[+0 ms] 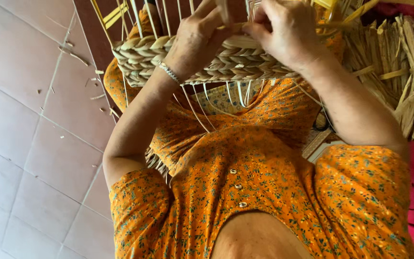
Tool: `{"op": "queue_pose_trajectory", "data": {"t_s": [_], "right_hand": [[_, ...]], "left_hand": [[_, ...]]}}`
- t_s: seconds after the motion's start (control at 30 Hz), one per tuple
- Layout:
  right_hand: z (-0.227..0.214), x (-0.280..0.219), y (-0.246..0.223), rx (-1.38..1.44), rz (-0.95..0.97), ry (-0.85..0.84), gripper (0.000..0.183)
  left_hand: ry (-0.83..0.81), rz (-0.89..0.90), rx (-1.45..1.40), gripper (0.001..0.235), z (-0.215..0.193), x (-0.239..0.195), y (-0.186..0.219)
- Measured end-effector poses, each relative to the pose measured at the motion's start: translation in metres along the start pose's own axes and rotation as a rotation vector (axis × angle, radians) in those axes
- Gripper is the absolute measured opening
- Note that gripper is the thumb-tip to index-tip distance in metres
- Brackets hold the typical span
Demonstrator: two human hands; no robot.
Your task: The person weaves a basket by hand, interlacing dried plant strips through a metal frame held on their lap. They repeatedly pull and tuck the strips to form a tight braided pattern around the rim.
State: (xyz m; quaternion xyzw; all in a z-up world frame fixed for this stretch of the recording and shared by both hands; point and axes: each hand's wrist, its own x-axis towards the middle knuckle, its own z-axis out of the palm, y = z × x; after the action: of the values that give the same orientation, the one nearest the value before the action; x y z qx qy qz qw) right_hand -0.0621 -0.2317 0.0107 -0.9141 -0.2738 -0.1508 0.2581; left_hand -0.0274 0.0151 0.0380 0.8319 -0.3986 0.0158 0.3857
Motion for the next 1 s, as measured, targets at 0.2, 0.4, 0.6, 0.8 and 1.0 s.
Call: {"op": "queue_pose_trajectory", "data": {"t_s": [0.2,0.4,0.6,0.8,1.0], "right_hand": [[0.027,-0.012,0.0,-0.237,0.016,0.096,0.03],[0.022,-0.052,-0.013,-0.151,0.052,0.04,0.029],[-0.017,-0.083,-0.013,-0.218,0.105,0.071,0.028],[-0.04,-0.141,-0.041,-0.228,0.373,-0.525,0.055],[-0.058,-0.239,0.006,0.83,1.52,-0.677,0.056]], "left_hand": [[-0.019,0.058,-0.168,0.011,-0.001,-0.008,-0.016],[-0.042,-0.206,0.046,0.024,0.023,-0.006,-0.031],[-0.142,-0.021,-0.023,0.006,0.009,0.0,-0.02],[-0.16,-0.233,-0.086,0.003,0.002,0.005,0.0],[-0.181,-0.343,-0.2,0.004,0.001,0.012,0.013]]}}
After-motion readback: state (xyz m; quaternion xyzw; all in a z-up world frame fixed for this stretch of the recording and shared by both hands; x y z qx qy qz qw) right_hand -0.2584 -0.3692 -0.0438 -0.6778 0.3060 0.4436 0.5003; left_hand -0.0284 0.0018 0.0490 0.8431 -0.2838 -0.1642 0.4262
